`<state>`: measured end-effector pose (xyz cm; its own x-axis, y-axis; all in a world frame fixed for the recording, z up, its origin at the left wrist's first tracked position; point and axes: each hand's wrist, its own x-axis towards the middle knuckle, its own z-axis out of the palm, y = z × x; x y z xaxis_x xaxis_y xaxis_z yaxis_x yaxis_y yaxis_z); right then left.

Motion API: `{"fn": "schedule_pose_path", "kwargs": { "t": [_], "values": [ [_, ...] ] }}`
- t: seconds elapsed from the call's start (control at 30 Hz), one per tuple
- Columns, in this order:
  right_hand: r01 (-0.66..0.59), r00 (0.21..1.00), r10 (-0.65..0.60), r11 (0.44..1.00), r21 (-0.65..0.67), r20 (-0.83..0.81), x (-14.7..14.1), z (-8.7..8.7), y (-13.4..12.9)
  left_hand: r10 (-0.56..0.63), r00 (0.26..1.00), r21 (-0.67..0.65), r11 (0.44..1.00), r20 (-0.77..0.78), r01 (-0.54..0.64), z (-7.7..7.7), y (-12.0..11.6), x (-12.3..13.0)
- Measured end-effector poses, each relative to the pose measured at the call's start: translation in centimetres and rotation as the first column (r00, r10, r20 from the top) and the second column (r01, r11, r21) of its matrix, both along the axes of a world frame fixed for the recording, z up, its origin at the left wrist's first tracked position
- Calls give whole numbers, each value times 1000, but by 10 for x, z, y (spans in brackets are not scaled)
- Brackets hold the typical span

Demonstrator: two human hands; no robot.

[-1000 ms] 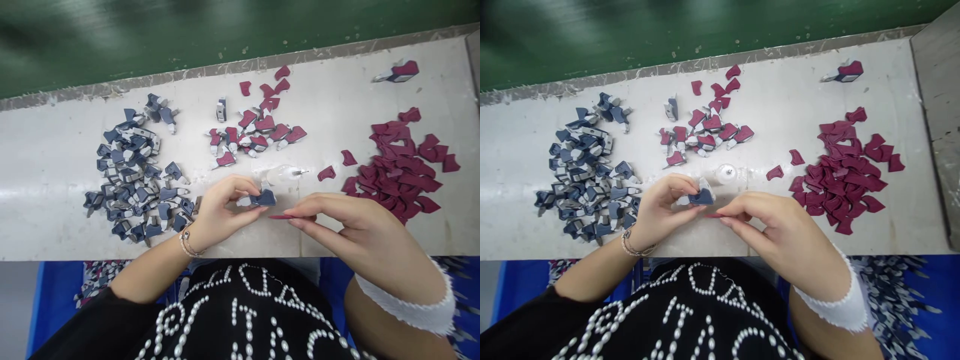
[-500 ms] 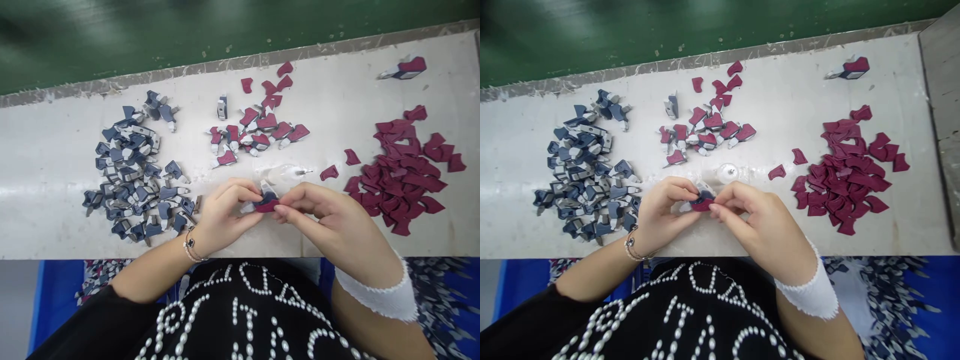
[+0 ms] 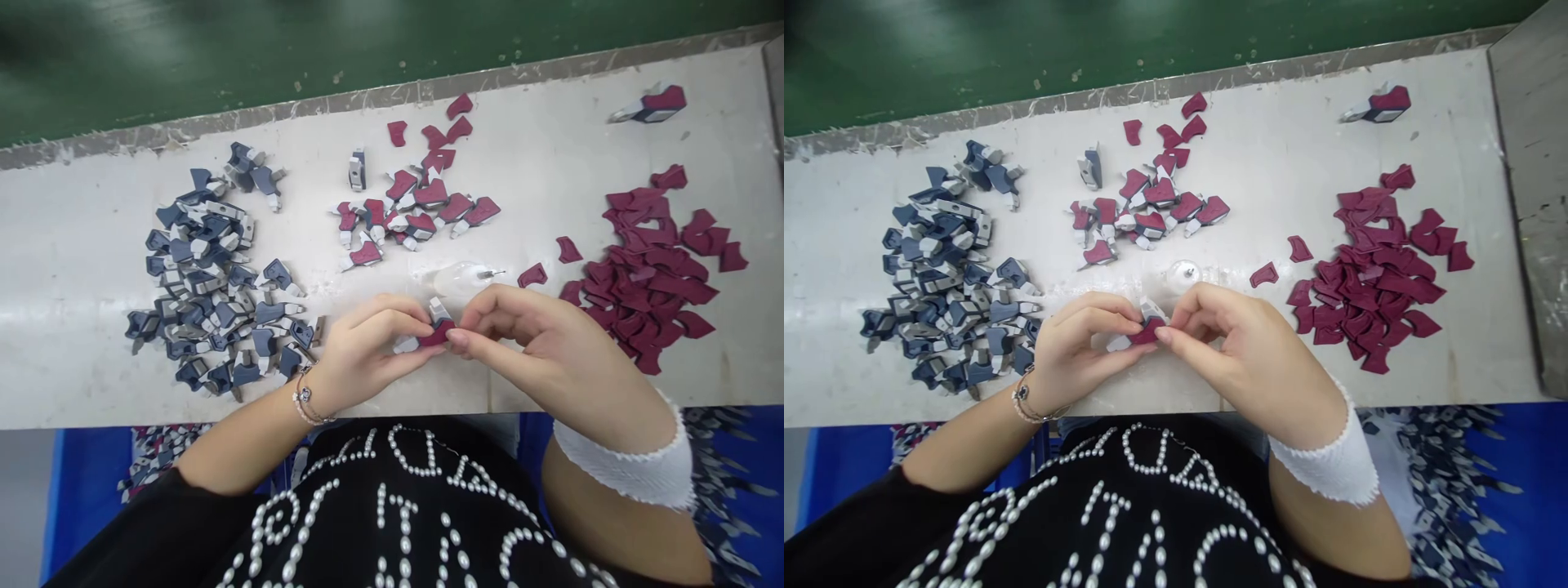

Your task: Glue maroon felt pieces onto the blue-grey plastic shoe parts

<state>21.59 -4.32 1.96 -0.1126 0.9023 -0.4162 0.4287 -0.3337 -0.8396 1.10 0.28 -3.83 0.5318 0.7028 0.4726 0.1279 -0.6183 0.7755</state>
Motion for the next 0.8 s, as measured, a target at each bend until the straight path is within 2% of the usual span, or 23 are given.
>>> {"fn": "schedule_pose_path", "kwargs": {
  "t": [0.13,0.23,0.43,0.53,0.7,0.8],
  "values": [
    [-26,997,24,999,-23,-68,1,1,-1,-54,996,-94,994,69,60,1,1,0],
    [-79,991,81,997,27,-106,1,1,-1,-90,990,-147,984,110,105,3,2,0],
    [-105,987,113,992,72,-117,-1,3,0,-110,987,-104,987,113,122,5,1,0],
    [-108,991,115,988,111,-61,-4,2,-1,-100,990,-70,992,100,107,5,1,-1],
    [-96,995,96,984,148,9,-7,1,-6,-83,991,-94,991,109,93,5,3,-1],
    [-129,992,125,976,174,35,-6,2,-7,-95,991,-91,991,95,103,6,3,-2]
  ]
}}
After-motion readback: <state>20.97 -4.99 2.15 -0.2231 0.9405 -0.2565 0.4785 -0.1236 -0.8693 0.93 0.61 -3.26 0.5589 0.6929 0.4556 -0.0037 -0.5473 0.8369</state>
